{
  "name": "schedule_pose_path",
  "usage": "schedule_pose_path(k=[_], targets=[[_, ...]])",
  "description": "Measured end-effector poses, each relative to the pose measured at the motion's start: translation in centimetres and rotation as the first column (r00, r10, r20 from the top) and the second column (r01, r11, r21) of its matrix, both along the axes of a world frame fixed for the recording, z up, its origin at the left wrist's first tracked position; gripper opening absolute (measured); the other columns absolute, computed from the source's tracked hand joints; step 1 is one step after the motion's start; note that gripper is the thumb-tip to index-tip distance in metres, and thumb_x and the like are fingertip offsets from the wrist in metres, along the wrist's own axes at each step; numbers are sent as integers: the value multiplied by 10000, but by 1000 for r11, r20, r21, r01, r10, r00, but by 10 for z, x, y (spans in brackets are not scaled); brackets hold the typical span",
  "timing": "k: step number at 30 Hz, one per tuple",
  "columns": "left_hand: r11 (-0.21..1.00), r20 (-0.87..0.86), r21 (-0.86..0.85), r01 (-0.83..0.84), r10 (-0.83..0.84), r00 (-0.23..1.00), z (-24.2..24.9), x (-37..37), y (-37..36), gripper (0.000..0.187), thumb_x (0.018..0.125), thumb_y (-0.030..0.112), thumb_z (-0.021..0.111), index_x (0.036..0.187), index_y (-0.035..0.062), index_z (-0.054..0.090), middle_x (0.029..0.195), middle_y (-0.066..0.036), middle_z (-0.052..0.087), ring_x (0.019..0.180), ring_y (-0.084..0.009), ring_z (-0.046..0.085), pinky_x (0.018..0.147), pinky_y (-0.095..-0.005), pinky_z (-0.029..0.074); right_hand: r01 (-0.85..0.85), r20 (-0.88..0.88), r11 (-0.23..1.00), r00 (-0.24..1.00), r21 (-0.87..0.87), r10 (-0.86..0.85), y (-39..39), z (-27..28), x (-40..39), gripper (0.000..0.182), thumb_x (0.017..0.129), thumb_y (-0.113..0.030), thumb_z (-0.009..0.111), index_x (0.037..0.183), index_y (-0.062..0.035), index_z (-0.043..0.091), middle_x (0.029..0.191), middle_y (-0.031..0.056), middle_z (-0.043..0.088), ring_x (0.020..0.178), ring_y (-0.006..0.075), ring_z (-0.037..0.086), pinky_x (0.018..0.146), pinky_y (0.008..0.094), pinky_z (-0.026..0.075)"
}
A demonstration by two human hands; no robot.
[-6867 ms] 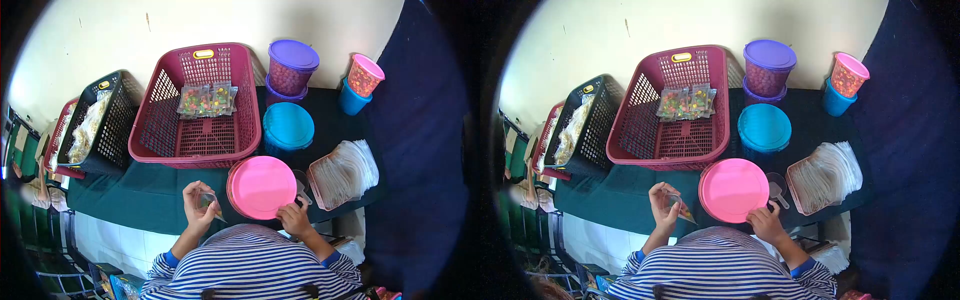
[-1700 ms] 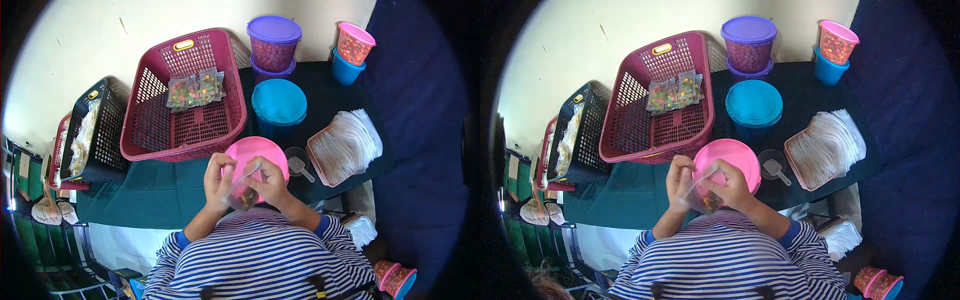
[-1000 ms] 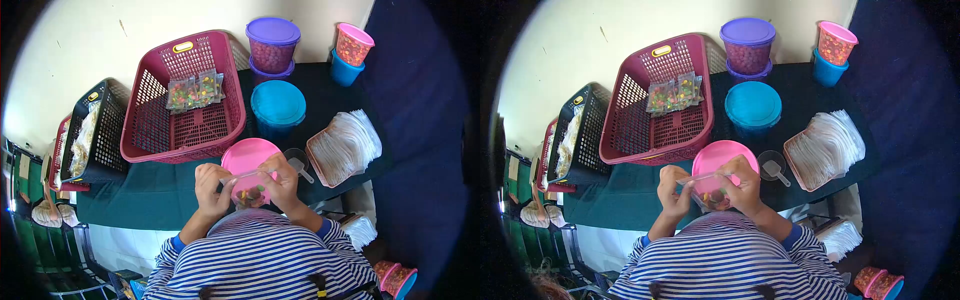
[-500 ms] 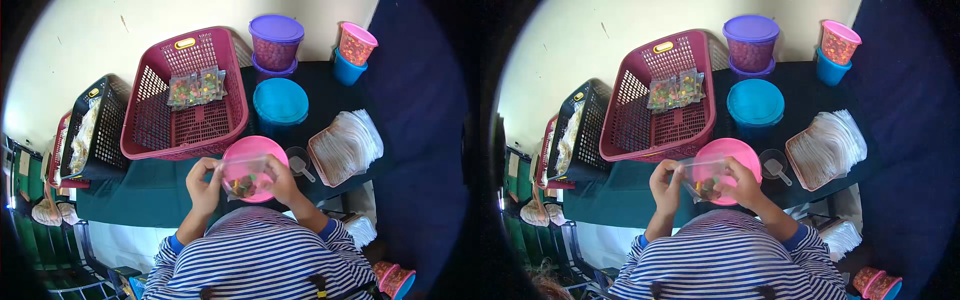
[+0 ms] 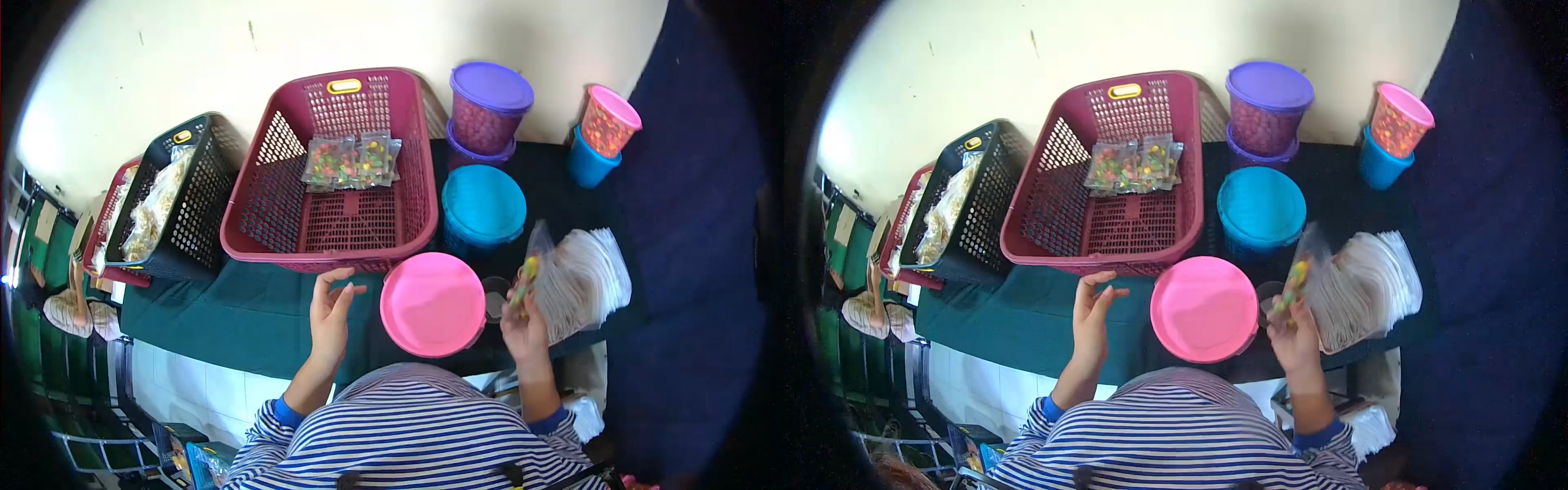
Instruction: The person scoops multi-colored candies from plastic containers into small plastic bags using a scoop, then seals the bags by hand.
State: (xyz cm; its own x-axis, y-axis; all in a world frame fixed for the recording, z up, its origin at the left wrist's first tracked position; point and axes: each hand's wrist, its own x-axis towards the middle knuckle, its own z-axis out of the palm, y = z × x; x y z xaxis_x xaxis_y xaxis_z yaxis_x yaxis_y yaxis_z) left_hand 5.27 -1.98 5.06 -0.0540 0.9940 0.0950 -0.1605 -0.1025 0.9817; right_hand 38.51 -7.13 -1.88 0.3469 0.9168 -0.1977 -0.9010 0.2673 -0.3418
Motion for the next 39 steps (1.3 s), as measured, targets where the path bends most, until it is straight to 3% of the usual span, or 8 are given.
schedule_pose_path(k=[5,7,9,17,20,25,29,39], targets=[[997,-15,-75,19,-20,1000,-16,-20,-1,195,967,39,524,1162,30,531,1147,-73,586,990,-159,603,901,-285,441,-78,52,976,996,203,69,-8,-14,27,333,994,-262,552,1291,-112,542,1147,51,651,828,122,642,568,253,547],[998,-17,-51,40,-41,999,-17,-24,1,162,967,42,524,1127,27,545,1096,-66,600,964,-155,600,892,-279,450,-275,15,961,961,-41,276,-11,3,-8,453,953,-137,615,1380,-193,476,1168,-29,636,957,147,648,589,246,559],[991,55,-74,115,-112,992,-22,-30,3,154,966,43,525,1117,21,548,1062,-71,605,954,-156,601,878,-283,467,-201,178,973,959,-113,219,3,18,-26,403,964,-276,613,1333,-171,491,1050,19,644,728,83,617,454,190,449],[996,-89,93,14,-6,996,-41,-72,-18,83,946,-8,529,1012,0,578,968,-92,608,908,-156,597,836,-285,472,-15,287,996,958,86,-11,78,64,-56,285,963,-224,614,1209,-93,553,966,49,657,614,81,594,400,197,436],[993,-121,114,-37,51,991,-42,-101,-20,82,943,-22,530,1003,1,581,947,-93,605,895,-164,604,827,-293,480,-407,582,910,760,79,289,118,104,-82,434,959,-198,612,1355,-116,457,1072,36,611,666,101,622,394,211,455],[981,-79,134,-141,153,985,-47,-139,-5,84,945,-40,518,984,6,577,941,-94,598,874,-166,606,807,-290,483,-608,737,766,416,-210,532,243,157,-156,620,937,-189,595,1490,-206,316,1181,36,558,645,135,622,377,237,445],[982,-100,150,-114,130,986,-45,-166,6,108,934,-51,505,982,7,582,941,-98,597,866,-167,604,791,-286,472,-513,732,630,6,-582,681,377,131,-199,436,947,-224,587,1366,-200,471,1050,45,617,607,130,604,475,252,493],[974,-64,99,-204,210,976,-22,-227,39,125,888,-84,513,958,-5,581,876,-124,622,811,-193,609,769,-301,483,-236,599,630,193,-740,777,520,-62,-260,365,892,-222,695,1210,-106,558,1056,136,632,726,259,648,527,378,515]])
